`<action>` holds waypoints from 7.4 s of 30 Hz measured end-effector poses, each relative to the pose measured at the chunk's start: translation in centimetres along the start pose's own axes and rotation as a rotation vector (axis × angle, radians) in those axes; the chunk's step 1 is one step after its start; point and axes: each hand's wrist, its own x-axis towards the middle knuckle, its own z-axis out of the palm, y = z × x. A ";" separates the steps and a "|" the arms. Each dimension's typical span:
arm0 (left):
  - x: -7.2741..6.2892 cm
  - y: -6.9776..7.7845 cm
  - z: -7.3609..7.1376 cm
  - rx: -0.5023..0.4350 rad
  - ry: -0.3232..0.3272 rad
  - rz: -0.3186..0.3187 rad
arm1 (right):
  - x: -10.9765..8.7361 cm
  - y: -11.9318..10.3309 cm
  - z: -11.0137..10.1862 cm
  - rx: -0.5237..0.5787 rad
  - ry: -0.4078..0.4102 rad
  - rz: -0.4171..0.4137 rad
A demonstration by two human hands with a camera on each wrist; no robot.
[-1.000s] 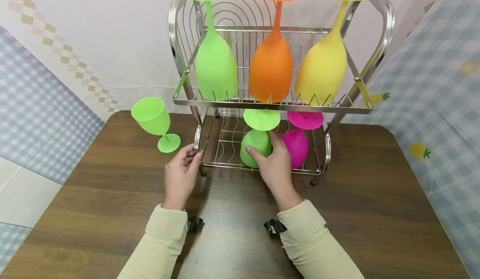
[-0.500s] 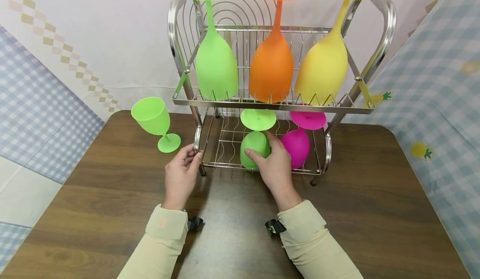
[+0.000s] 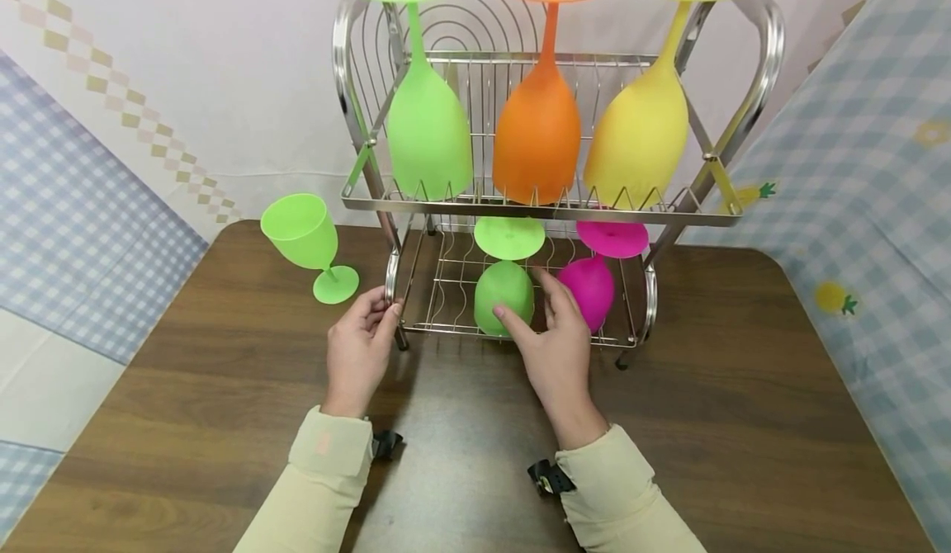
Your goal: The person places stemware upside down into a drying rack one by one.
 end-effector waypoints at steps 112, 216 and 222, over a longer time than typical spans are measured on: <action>4.0 6.4 -12.6 0.225 -0.144 -0.286 | -2.9 -2.5 -1.5 0.194 -0.047 0.012; -1.5 11.0 -1.1 -0.442 -0.564 -0.158 | -3.4 -8.4 -8.6 0.190 -0.134 -0.146; -1.6 11.4 -1.1 -0.557 -0.513 -0.155 | -3.1 -7.8 -8.4 0.189 -0.114 -0.036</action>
